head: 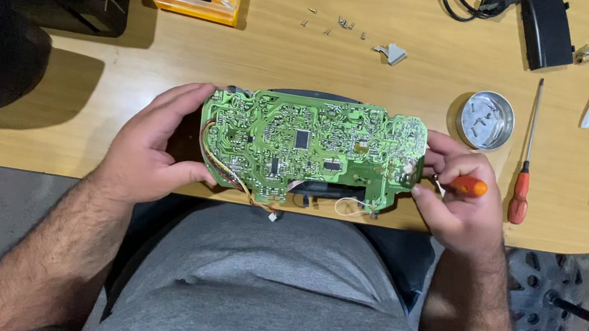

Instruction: The person uses a screwdriver to remove screws from a green circuit board attached to a black housing. They detach the board, separate it from the housing, and manipulate the components and wires.

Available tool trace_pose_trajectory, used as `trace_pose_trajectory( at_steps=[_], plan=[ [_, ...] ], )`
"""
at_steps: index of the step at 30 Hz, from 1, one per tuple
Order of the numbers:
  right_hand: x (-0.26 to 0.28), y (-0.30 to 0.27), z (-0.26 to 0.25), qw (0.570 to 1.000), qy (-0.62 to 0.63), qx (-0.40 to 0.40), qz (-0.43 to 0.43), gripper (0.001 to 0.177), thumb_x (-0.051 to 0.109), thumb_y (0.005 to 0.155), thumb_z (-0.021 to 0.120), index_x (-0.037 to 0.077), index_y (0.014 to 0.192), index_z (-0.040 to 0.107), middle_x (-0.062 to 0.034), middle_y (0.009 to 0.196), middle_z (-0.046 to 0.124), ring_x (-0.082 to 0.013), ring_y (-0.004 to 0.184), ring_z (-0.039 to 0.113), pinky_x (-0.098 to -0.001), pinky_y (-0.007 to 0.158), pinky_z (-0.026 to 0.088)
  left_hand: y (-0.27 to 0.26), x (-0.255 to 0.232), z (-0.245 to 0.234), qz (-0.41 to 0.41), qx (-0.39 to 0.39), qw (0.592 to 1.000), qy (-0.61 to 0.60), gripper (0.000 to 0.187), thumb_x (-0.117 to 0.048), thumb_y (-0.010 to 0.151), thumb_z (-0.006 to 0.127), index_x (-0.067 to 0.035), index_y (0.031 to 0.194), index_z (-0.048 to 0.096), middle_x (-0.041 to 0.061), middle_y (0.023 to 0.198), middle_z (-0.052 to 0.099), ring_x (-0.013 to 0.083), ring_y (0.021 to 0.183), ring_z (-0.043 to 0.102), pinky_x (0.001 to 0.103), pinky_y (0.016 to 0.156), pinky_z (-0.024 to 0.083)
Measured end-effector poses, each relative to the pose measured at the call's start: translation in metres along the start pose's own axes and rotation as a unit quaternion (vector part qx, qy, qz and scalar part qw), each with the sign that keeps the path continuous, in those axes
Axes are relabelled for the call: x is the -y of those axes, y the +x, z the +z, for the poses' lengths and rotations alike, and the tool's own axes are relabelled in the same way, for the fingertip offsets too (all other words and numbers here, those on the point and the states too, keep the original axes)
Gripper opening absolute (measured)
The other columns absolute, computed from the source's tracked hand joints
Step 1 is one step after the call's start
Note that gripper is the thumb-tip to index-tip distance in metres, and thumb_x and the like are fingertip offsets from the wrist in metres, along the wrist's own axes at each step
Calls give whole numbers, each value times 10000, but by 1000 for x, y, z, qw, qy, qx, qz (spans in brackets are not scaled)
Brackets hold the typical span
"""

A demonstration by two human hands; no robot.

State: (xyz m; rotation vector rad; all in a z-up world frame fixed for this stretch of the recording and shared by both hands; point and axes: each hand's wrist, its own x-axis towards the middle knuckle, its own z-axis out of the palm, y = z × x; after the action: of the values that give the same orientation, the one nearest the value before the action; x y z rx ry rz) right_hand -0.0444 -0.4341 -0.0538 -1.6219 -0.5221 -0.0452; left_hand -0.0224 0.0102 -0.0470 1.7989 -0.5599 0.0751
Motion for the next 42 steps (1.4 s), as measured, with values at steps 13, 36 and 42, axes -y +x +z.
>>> trace_pose_trajectory(
  at_steps=[13,36,42],
  plan=[
    [-4,-7,20,1000,13,-17,-18,330,-51,881,688,89,956,399,-374,1424,492,-350,1046,688,-430,833,588,5,-1,-4,0,38,997,-60,1102,-159,570,978,99,1490,430,302,1462,496,394,1395,474,545,1208,328],
    [12,-26,22,999,-11,-41,21,367,-62,856,735,96,1014,444,-280,1381,547,-340,1220,638,-485,1040,591,4,-3,2,-48,99,986,-129,1074,-100,677,826,24,1564,232,212,1555,407,295,1439,448,419,1259,363],
    [33,-14,11,976,-86,-159,-121,441,550,1104,412,129,1001,494,-108,1056,544,-247,1011,567,-400,945,537,1,1,3,-35,83,989,-116,1098,-101,664,831,73,1572,239,168,1540,333,299,1493,391,416,1313,312]
  ],
)
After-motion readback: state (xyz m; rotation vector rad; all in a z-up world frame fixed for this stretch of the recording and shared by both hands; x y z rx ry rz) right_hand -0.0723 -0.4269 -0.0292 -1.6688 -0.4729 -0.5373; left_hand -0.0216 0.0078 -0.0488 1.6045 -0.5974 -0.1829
